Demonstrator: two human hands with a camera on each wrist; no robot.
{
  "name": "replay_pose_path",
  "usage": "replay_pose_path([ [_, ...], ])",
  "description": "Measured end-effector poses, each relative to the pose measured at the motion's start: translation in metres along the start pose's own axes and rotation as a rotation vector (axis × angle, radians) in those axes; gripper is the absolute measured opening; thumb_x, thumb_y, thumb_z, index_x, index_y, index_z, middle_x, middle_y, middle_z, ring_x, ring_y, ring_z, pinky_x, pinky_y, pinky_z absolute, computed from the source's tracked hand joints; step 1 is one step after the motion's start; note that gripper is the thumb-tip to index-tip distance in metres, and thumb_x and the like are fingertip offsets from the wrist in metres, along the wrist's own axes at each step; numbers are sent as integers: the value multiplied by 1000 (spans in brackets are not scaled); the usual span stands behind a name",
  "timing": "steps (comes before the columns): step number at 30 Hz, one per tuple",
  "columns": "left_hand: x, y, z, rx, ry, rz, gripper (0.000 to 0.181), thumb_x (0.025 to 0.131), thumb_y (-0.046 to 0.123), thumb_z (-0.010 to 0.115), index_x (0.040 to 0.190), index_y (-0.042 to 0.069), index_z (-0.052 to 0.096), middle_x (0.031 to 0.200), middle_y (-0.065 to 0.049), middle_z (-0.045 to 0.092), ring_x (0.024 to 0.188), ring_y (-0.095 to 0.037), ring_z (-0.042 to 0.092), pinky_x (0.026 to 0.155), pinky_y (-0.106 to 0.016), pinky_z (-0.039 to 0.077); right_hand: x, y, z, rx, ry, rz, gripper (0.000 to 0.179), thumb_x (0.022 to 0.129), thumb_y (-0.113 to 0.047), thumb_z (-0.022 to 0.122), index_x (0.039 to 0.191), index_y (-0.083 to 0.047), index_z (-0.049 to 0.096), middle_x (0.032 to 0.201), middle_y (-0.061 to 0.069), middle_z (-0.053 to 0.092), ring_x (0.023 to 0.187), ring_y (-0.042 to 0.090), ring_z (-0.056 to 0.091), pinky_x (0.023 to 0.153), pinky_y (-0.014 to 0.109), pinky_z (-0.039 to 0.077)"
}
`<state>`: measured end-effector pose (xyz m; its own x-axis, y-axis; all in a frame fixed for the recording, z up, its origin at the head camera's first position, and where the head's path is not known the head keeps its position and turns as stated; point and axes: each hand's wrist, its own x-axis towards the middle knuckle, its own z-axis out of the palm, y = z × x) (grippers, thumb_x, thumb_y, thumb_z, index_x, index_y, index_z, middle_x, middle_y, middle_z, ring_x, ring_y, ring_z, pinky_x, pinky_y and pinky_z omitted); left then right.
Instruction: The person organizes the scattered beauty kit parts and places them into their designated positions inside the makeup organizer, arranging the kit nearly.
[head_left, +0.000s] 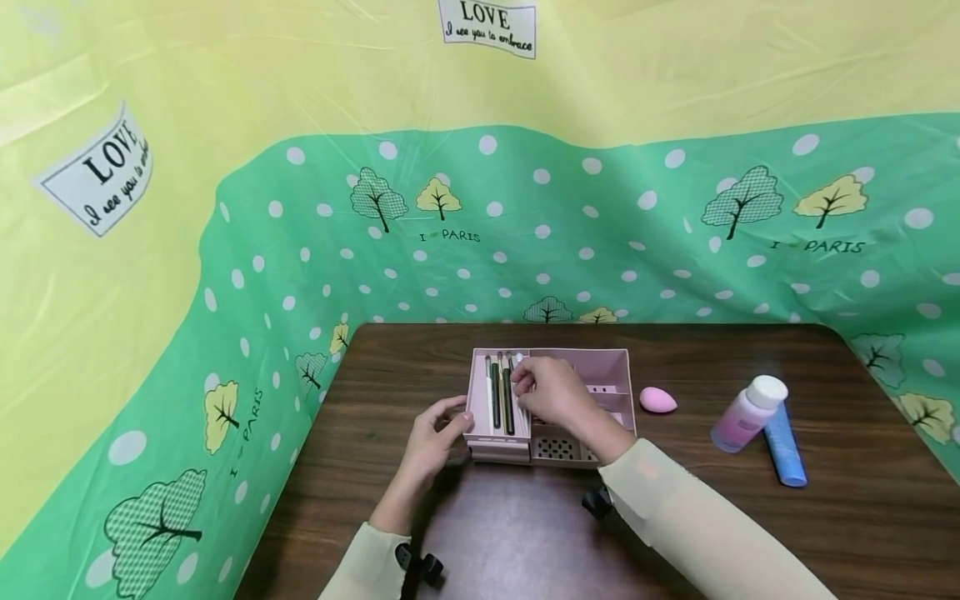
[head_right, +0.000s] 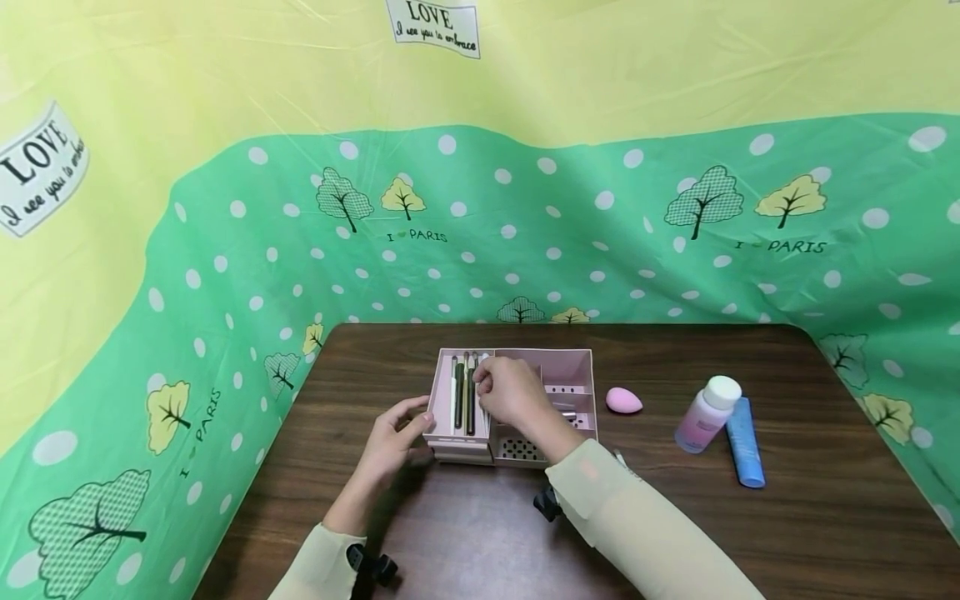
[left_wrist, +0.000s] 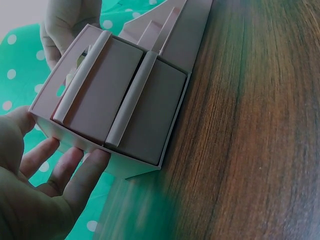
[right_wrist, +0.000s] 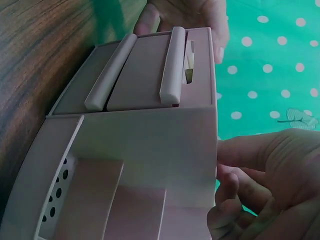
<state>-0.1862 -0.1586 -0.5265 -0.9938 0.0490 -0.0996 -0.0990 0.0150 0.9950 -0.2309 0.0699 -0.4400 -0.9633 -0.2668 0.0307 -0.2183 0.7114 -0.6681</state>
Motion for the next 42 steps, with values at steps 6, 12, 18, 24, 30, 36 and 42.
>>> replay_pose_path([
  [6,2,-2,0,-9,-10,0,41,96,18,73,135,7,65,115,-13,66,90,-14,67,74,-48,64,2,0,-1,-18,-28,-23,37,75,6,78,108,-10,74,98,4,73,89,19,66,82,36,59],
  [12,2,-2,-1,-7,-8,0,40,96,17,73,134,6,65,116,-15,66,89,-14,68,74,-49,64,3,1,0,17,-47,-16,35,76,2,80,109,-9,74,99,4,73,90,18,66,84,35,59],
  [18,2,0,-1,5,-5,19,39,96,17,73,133,6,66,116,-16,66,89,-15,67,72,-48,64,1,9,-4,112,-33,-35,34,77,0,83,109,-7,74,95,6,72,81,16,64,75,31,59],
  [24,3,-3,-1,26,-1,40,39,96,16,73,133,5,66,110,-15,67,87,-14,67,73,-47,64,-2,20,-9,187,-24,-53,33,79,-1,83,110,-4,73,98,8,73,86,18,67,79,33,60],
  [30,4,-3,-2,32,-3,40,39,96,16,73,132,5,66,107,-14,66,86,-15,67,72,-45,65,-7,30,-17,238,-14,-36,33,81,-1,81,113,-4,73,103,9,74,92,21,70,82,35,61],
  [36,3,-2,-1,41,-4,52,39,97,17,72,133,5,66,104,-13,67,86,-14,68,71,-43,65,-14,40,-25,208,-2,-27,34,83,-6,82,115,-6,73,106,11,75,92,22,71,80,35,61],
  [42,2,-3,-1,18,-11,40,39,97,16,72,134,4,65,102,-10,66,86,-14,68,72,-46,64,-22,50,-32,172,15,-20,36,83,-12,84,118,-8,74,107,8,75,91,19,71,78,34,60],
])
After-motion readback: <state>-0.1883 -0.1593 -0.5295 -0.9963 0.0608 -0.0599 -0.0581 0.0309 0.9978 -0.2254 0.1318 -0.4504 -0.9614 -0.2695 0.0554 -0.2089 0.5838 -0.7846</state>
